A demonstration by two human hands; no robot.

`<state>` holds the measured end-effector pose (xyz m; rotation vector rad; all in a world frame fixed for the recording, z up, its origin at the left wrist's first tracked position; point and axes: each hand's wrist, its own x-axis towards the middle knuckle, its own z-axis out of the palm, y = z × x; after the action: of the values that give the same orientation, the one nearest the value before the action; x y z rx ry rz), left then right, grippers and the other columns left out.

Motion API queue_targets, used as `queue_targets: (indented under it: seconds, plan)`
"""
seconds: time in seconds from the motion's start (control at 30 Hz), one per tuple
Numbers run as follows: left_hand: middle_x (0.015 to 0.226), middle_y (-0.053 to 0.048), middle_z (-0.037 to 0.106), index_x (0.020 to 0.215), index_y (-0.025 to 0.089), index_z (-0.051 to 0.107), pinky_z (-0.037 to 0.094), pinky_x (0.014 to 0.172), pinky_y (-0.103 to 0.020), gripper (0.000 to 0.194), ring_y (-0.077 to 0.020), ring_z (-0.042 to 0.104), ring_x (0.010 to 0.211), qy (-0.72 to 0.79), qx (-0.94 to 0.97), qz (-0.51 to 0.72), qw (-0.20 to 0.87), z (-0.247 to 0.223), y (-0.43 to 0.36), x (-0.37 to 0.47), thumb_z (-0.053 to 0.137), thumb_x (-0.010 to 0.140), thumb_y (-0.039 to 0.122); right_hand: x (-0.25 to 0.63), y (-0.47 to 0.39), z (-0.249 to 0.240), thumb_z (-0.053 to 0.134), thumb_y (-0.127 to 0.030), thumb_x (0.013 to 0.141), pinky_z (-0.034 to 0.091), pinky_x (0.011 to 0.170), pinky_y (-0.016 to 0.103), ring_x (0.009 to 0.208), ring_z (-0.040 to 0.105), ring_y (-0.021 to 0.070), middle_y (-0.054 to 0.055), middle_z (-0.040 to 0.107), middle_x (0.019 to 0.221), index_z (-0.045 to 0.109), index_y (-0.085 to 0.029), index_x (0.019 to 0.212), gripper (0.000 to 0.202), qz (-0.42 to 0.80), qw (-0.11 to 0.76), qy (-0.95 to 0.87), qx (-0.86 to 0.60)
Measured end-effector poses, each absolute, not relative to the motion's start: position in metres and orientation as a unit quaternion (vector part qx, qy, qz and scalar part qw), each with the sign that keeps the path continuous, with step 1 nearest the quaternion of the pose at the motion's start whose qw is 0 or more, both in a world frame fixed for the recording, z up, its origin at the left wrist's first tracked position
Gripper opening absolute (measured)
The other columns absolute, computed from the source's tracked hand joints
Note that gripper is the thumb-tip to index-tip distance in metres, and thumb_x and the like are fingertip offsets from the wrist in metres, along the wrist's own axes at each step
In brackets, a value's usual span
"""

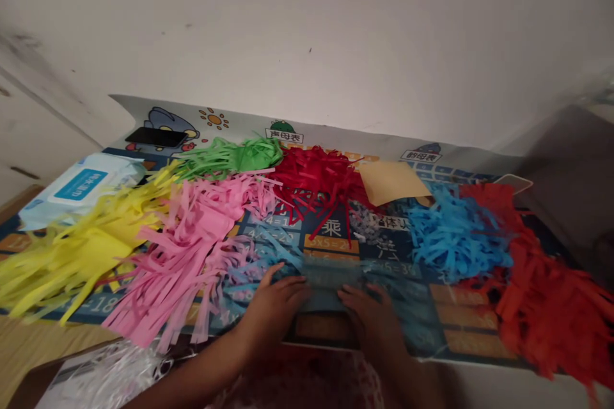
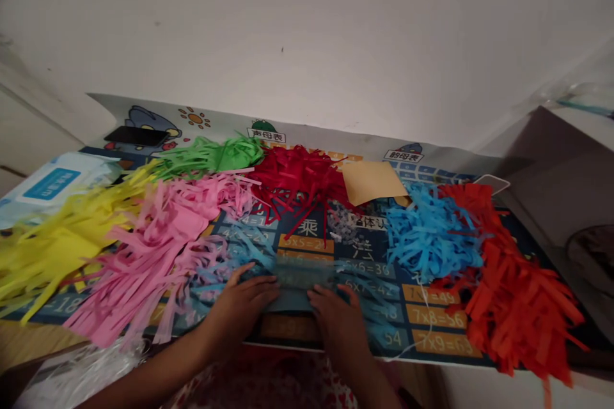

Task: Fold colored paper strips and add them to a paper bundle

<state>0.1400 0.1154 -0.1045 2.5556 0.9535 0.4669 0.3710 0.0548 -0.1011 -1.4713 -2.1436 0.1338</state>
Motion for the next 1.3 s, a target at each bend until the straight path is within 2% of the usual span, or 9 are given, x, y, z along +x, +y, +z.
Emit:
queue_targets:
  seconds: [0.07, 0.17, 0.33, 0.5, 0.73, 1.0, 1.1, 1.2, 1.3]
  plan:
    - [0.105, -0.003, 0.074, 0.109, 0.025, 0.066, 0.031, 0.109, -0.045, 0.034, -0.0197, 0.065, 0.105, 0.354, 0.895, 0.183, 0.201, -0.095, 0.122, 0.132, 0.05, 0.084, 0.009, 0.377, 0.057, -0.1, 0.04, -0.02, 0.097, 0.04, 0.088, 0.038, 0.09, 0.07, 0.0183, 0.002, 0.075, 0.096, 0.067, -0.024, 0.098, 0.027, 0.072, 0.266, -0.766, -0.58]
    - [0.087, -0.003, 0.074, 0.097, 0.024, 0.069, 0.04, 0.093, -0.041, 0.02, -0.0197, 0.068, 0.085, 0.395, 0.879, 0.172, 0.204, -0.075, 0.133, 0.138, 0.051, 0.09, 0.02, 0.375, 0.07, -0.093, 0.041, -0.029, 0.098, 0.04, 0.078, 0.036, 0.074, 0.068, 0.0188, 0.002, 0.075, 0.083, 0.069, -0.022, 0.088, 0.031, 0.079, 0.272, -0.709, -0.646]
    - [0.069, -0.006, 0.07, 0.072, 0.019, 0.069, 0.04, 0.078, -0.037, 0.03, -0.0211, 0.065, 0.074, 0.478, 0.862, 0.106, 0.129, -0.067, 0.151, 0.162, 0.05, 0.092, 0.03, 0.368, 0.099, -0.086, 0.047, -0.033, 0.097, 0.036, 0.072, 0.034, 0.07, 0.065, 0.0185, 0.001, 0.073, 0.079, 0.069, -0.022, 0.08, 0.029, 0.065, 0.237, -0.693, -0.678]
    - [0.063, -0.005, 0.067, 0.068, 0.021, 0.068, 0.039, 0.072, -0.036, 0.026, -0.0208, 0.061, 0.066, 0.505, 0.854, 0.092, 0.082, -0.072, 0.159, 0.167, 0.055, 0.087, 0.032, 0.37, 0.108, -0.093, 0.049, -0.035, 0.095, 0.035, 0.071, 0.034, 0.068, 0.065, 0.0191, 0.001, 0.072, 0.076, 0.067, -0.022, 0.079, 0.027, 0.069, 0.219, -0.686, -0.691]
    - [0.065, -0.005, 0.067, 0.071, 0.022, 0.068, 0.04, 0.074, -0.039, 0.02, -0.0232, 0.062, 0.069, 0.516, 0.847, 0.066, 0.11, -0.072, 0.161, 0.169, 0.058, 0.085, 0.031, 0.373, 0.111, -0.094, 0.045, -0.041, 0.097, 0.035, 0.072, 0.034, 0.07, 0.067, 0.02, 0.002, 0.073, 0.076, 0.066, -0.022, 0.077, 0.035, 0.099, 0.233, -0.676, -0.691]
    - [0.067, -0.005, 0.066, 0.078, 0.021, 0.069, 0.04, 0.076, -0.041, 0.017, -0.0236, 0.062, 0.07, 0.517, 0.843, 0.061, 0.133, -0.073, 0.162, 0.169, 0.057, 0.087, 0.03, 0.368, 0.112, -0.098, 0.05, -0.036, 0.095, 0.035, 0.072, 0.034, 0.069, 0.067, 0.0193, 0.001, 0.072, 0.076, 0.066, -0.022, 0.076, 0.028, 0.1, 0.231, -0.673, -0.695]
    - [0.087, -0.006, 0.069, 0.095, 0.022, 0.068, 0.04, 0.079, -0.041, 0.012, -0.0245, 0.061, 0.084, 0.509, 0.85, 0.093, 0.098, -0.073, 0.162, 0.169, 0.062, 0.085, 0.026, 0.382, 0.114, -0.096, 0.05, -0.036, 0.094, 0.037, 0.073, 0.035, 0.071, 0.066, 0.0203, 0.002, 0.072, 0.077, 0.067, -0.022, 0.077, 0.027, 0.107, 0.217, -0.665, -0.707]
    - [0.105, -0.003, 0.068, 0.097, 0.026, 0.066, 0.035, 0.093, -0.044, 0.015, -0.0242, 0.055, 0.102, 0.41, 0.9, 0.145, 0.021, -0.076, 0.162, 0.168, 0.064, 0.084, 0.019, 0.411, 0.109, -0.085, 0.05, -0.044, 0.092, 0.04, 0.07, 0.036, 0.069, 0.065, 0.022, 0.005, 0.071, 0.078, 0.068, -0.021, 0.089, 0.03, 0.074, 0.222, -0.619, -0.75]
    - [0.093, 0.001, 0.068, 0.087, 0.024, 0.065, 0.026, 0.103, -0.044, 0.009, -0.0215, 0.053, 0.102, 0.268, 0.956, 0.114, -0.005, -0.077, 0.165, 0.166, 0.062, 0.085, 0.016, 0.426, 0.093, -0.069, 0.053, -0.047, 0.09, 0.042, 0.077, 0.04, 0.084, 0.064, 0.0251, 0.009, 0.071, 0.095, 0.065, -0.02, 0.106, 0.033, -0.035, 0.261, -0.635, -0.726]
